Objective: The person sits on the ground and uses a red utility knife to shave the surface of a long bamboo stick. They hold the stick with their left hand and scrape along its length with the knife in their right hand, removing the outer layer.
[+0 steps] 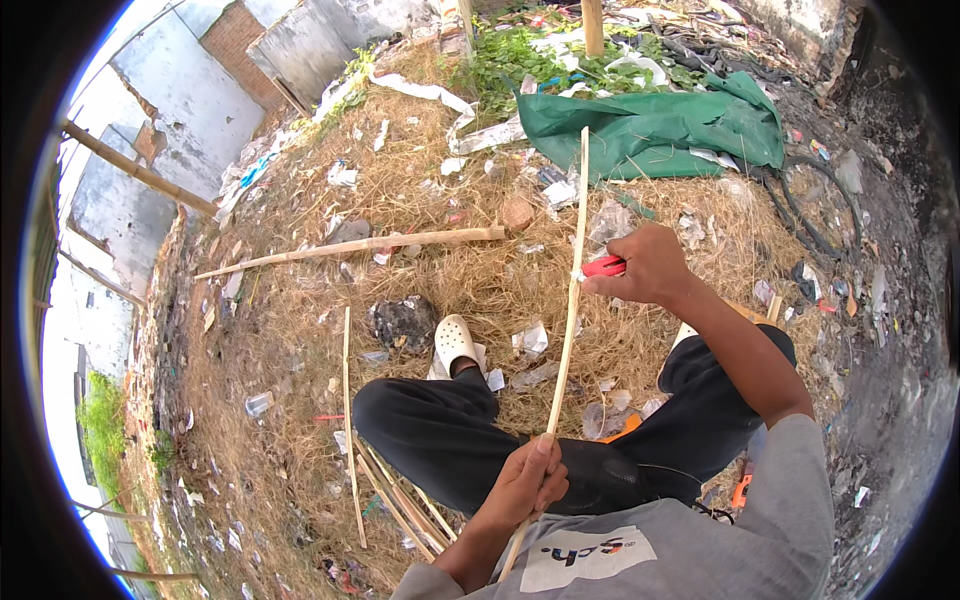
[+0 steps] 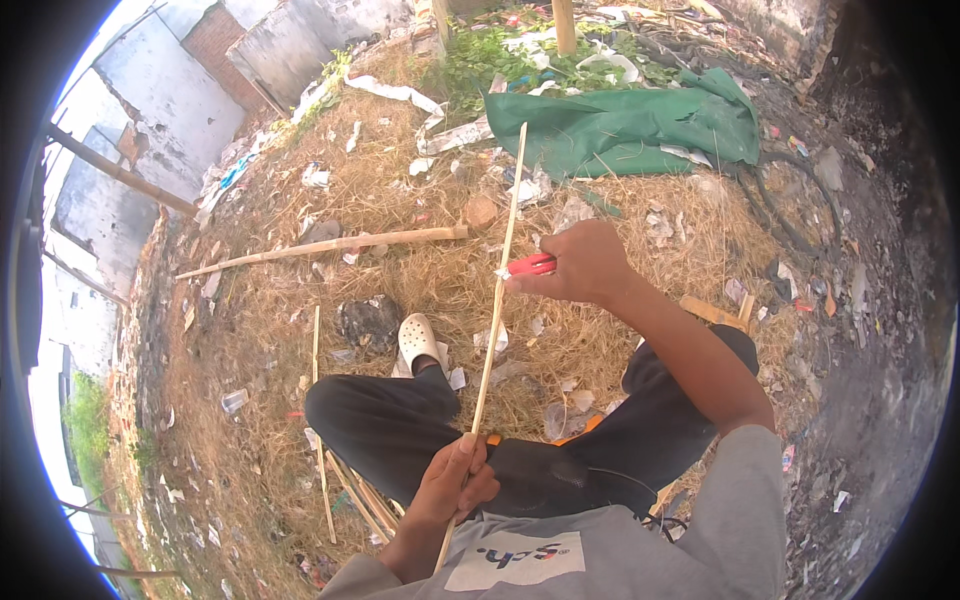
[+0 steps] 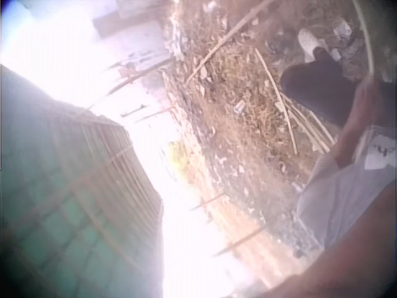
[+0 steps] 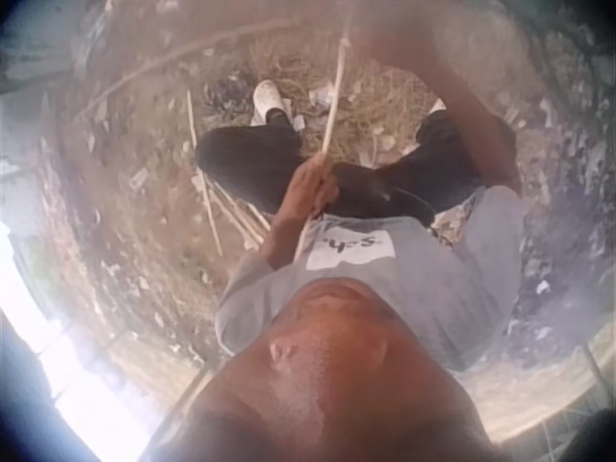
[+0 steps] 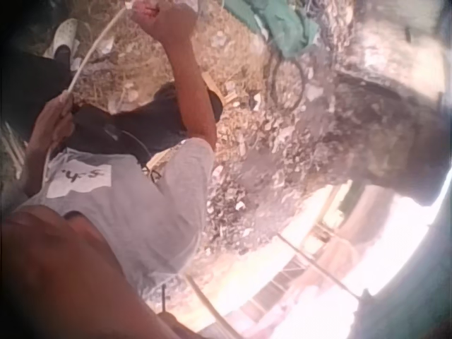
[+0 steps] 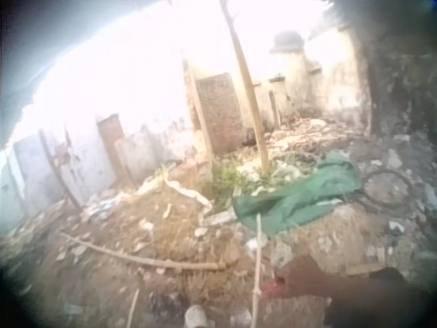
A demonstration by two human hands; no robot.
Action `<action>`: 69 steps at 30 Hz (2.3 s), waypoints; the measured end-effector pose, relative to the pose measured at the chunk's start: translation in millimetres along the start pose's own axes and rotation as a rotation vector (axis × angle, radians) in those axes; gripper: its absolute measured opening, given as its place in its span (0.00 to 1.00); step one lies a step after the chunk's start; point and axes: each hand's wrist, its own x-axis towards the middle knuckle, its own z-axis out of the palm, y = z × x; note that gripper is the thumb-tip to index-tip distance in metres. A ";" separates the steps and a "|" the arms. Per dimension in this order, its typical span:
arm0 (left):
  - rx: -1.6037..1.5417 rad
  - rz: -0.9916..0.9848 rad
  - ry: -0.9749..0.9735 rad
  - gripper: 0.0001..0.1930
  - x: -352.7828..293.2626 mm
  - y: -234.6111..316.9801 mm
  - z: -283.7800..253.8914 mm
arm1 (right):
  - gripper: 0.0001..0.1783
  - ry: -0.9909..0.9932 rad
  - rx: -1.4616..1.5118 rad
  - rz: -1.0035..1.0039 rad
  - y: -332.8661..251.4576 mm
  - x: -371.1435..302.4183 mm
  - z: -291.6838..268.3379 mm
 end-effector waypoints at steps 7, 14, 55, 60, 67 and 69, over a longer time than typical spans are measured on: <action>-0.045 -0.096 -0.076 0.22 -8.9 -8.7 5.6 | 0.39 0.079 -0.059 0.331 59.5 23.6 -1.5; -0.005 -0.145 -0.083 0.21 -24.5 -19.0 -3.4 | 0.40 0.010 -0.146 0.430 86.7 25.3 -3.0; 0.490 0.065 0.061 0.21 -34.1 -3.2 2.0 | 0.37 0.089 -0.112 0.408 61.2 21.2 -15.7; 0.525 -0.007 0.019 0.20 -43.0 -13.2 -3.5 | 0.42 0.147 -0.152 0.552 103.4 25.6 -24.9; 0.489 0.004 0.157 0.19 -45.9 -10.3 -2.3 | 0.43 0.166 0.174 0.625 89.0 9.9 -40.8; 0.483 0.050 0.205 0.19 -42.5 -6.7 -7.2 | 0.39 0.136 0.256 0.474 36.4 -3.2 -31.9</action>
